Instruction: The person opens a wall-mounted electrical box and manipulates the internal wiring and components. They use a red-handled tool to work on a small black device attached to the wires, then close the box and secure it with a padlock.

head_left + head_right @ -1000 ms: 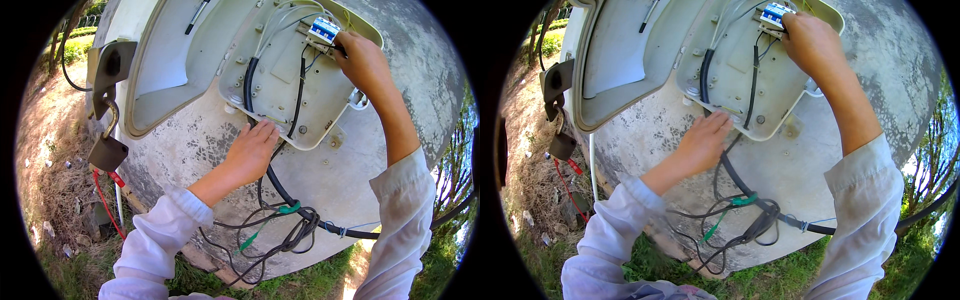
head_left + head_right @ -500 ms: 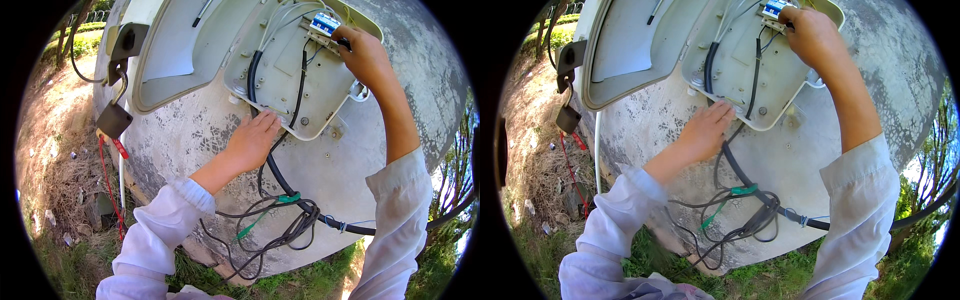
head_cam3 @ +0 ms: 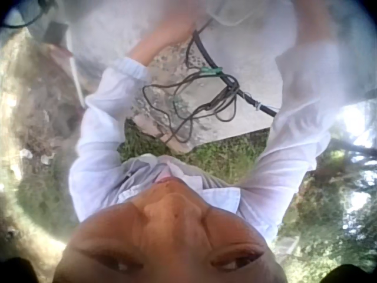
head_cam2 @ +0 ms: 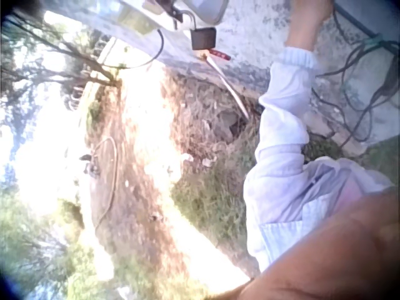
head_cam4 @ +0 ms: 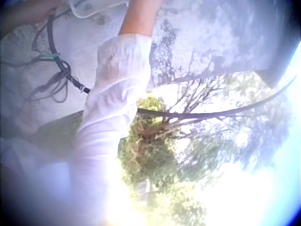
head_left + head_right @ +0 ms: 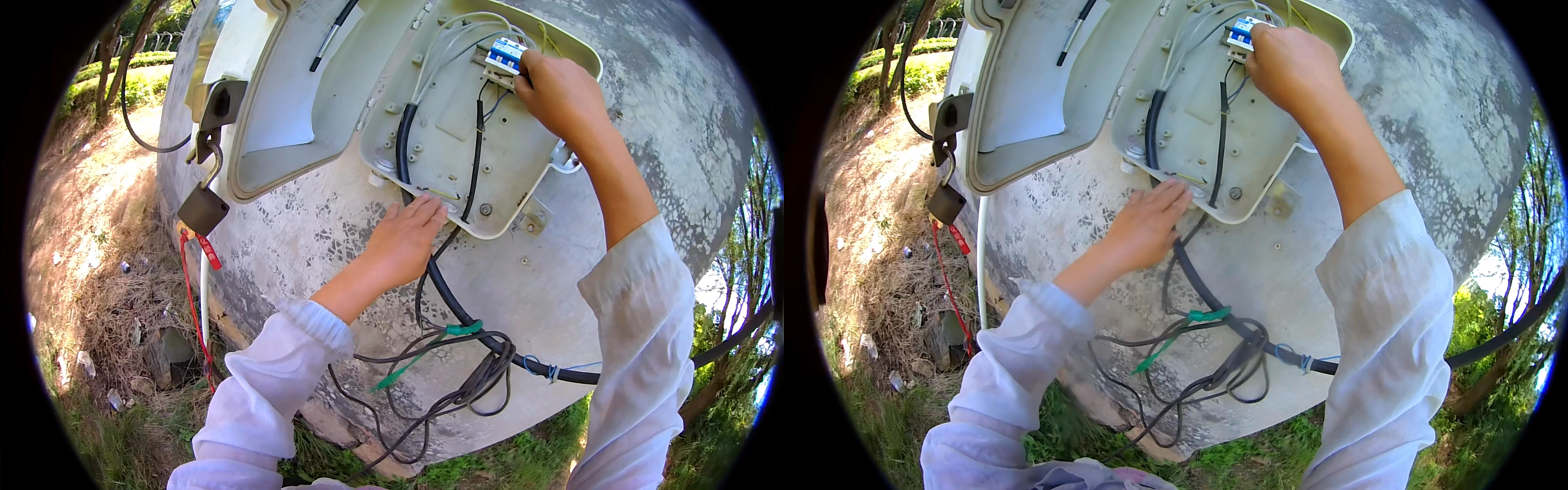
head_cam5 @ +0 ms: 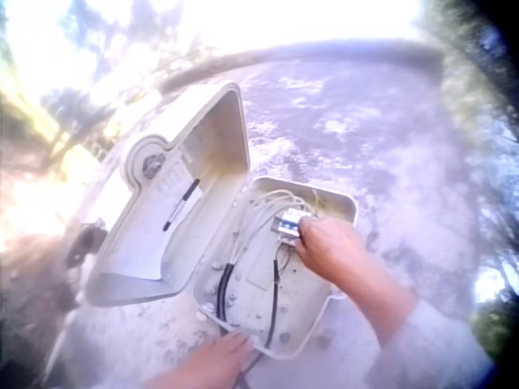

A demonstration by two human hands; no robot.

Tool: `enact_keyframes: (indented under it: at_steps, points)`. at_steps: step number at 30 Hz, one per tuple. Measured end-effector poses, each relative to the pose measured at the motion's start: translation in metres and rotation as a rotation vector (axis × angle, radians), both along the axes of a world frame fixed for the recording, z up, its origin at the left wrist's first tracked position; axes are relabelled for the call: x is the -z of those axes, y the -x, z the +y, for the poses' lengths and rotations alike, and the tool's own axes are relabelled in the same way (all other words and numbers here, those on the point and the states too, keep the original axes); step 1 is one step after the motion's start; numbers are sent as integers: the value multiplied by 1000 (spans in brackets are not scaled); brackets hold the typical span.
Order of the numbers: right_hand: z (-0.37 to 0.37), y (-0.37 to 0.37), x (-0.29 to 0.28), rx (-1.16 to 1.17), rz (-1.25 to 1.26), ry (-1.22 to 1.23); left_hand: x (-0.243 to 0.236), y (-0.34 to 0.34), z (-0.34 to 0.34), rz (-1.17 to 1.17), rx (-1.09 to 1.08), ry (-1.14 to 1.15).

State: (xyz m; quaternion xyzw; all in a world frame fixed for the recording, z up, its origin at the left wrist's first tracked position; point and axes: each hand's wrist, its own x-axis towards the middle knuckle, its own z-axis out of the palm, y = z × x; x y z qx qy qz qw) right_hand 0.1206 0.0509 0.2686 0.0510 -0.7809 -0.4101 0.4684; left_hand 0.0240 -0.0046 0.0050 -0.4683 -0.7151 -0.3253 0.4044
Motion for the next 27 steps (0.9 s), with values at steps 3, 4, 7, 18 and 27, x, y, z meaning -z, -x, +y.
enact_keyframes:
  at_steps: [3, 4, 7, 18, 27]
  points:
    - [0, 4, 0, 40, 10, 6, 2, 2, 0, 23, -12, -13]
    - [-2, 6, 0, 50, 14, 12, 1, 2, 0, 25, -8, -13]
    - [3, 9, 2, 48, 28, -2, 1, 2, -2, 17, -4, -12]
    - [-44, -11, 97, -1142, -580, 1647, 10, -79, -94, 93, 372, -292]
    - [-119, -14, 172, -1310, -780, 1585, -31, -90, -226, -231, 89, -1032]
